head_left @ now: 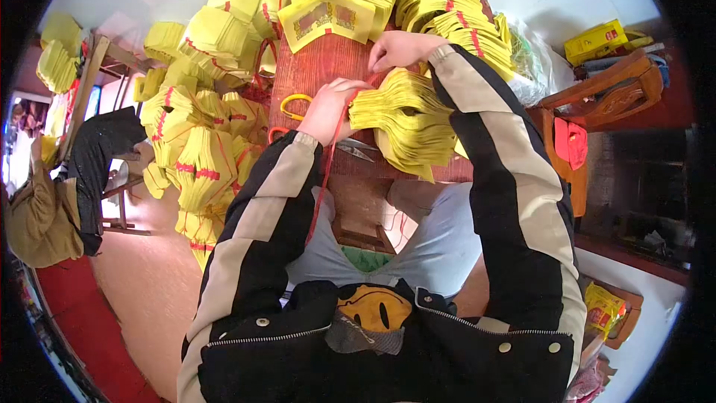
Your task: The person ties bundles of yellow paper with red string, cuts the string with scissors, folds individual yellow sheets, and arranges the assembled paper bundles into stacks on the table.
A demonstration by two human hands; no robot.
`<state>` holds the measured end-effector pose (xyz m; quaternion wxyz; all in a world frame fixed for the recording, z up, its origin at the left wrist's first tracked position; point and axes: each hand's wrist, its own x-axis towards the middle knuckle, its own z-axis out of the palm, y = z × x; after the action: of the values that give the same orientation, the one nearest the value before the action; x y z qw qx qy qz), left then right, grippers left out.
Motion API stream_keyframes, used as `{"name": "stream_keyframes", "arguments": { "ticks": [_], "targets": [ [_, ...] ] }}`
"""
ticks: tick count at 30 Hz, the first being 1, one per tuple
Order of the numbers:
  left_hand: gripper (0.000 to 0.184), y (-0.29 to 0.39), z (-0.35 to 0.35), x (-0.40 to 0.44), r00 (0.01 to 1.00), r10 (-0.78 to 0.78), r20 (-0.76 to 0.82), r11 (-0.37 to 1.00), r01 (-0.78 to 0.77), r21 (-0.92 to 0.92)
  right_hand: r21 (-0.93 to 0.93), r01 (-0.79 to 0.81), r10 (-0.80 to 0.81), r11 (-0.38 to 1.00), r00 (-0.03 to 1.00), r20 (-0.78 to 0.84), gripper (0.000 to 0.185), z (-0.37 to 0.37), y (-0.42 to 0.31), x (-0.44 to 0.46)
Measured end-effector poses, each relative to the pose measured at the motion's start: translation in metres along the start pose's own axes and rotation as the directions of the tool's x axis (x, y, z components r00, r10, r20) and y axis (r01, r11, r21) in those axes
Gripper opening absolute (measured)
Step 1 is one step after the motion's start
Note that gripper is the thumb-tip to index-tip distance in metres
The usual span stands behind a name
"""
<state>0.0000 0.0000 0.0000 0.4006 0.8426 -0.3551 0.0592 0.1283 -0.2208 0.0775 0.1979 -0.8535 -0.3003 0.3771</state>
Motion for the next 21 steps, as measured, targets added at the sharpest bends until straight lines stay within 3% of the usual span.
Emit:
{"name": "stream_keyframes", "arguments": {
  "ticks": [2,3,5,6,7,9,11,14,15,17,18,19,21],
  "targets": [
    [0.053,0.004,0.000,0.000,0.996,-0.074,-0.058,0.982,0.062,-0.180,0.122,0.016,-0.009,0.992,0.998,-0.061,0.023,0.002,0.008,-0.018],
    [0.053,-0.002,-0.003,0.000,0.996,-0.060,-0.059,0.985,0.050,-0.164,0.146,0.059,-0.040,0.987,0.991,-0.131,0.025,0.008,0.020,-0.015],
    [0.050,-0.002,-0.002,0.003,0.994,-0.095,-0.059,0.983,0.085,-0.163,0.438,0.004,0.071,0.899,0.985,-0.155,0.027,0.023,0.054,-0.022],
    [0.050,-0.012,0.010,-0.003,0.974,-0.225,-0.012,0.909,0.206,-0.363,0.525,0.042,0.069,0.850,0.979,-0.190,0.029,0.032,0.051,-0.033],
    [0.050,-0.018,0.017,-0.005,0.976,-0.220,-0.005,0.909,0.203,-0.365,0.529,0.040,0.076,0.848,0.978,-0.195,0.029,0.041,0.060,-0.038],
    [0.056,-0.027,0.024,-0.006,0.941,-0.320,0.106,0.676,0.305,-0.671,0.591,0.135,0.109,0.795,0.928,-0.358,0.026,0.064,0.075,-0.047],
    [0.062,-0.013,0.012,-0.007,0.930,-0.329,0.161,0.647,0.346,-0.679,0.599,0.188,0.111,0.779,0.897,-0.427,0.024,0.082,0.064,-0.069],
    [0.060,-0.026,0.019,-0.013,0.942,-0.320,0.103,0.703,0.308,-0.641,0.380,0.107,0.208,0.919,0.688,-0.695,0.022,0.098,0.049,-0.099],
    [0.060,-0.021,0.016,-0.011,0.943,-0.316,0.108,0.704,0.309,-0.640,0.383,0.106,0.212,0.917,0.684,-0.698,0.022,0.103,0.047,-0.108],
    [0.059,-0.001,0.002,-0.006,0.928,-0.354,0.113,0.697,0.342,-0.631,0.182,-0.031,0.171,0.983,0.533,-0.829,0.020,0.117,0.039,-0.127],
    [0.059,0.004,0.000,-0.005,0.926,-0.360,0.117,0.686,0.348,-0.639,0.061,-0.006,0.056,0.998,0.470,-0.881,0.021,0.130,0.047,-0.131],
    [0.059,0.003,0.001,-0.004,0.926,-0.357,0.121,0.687,0.348,-0.638,0.064,-0.008,0.061,0.998,0.467,-0.882,0.021,0.140,0.045,-0.135],
    [0.058,-0.004,0.006,-0.007,0.930,-0.356,0.094,0.743,0.342,-0.575,0.090,-0.215,0.190,0.972,0.504,-0.843,0.025,0.164,0.036,-0.147]
  ]
}}
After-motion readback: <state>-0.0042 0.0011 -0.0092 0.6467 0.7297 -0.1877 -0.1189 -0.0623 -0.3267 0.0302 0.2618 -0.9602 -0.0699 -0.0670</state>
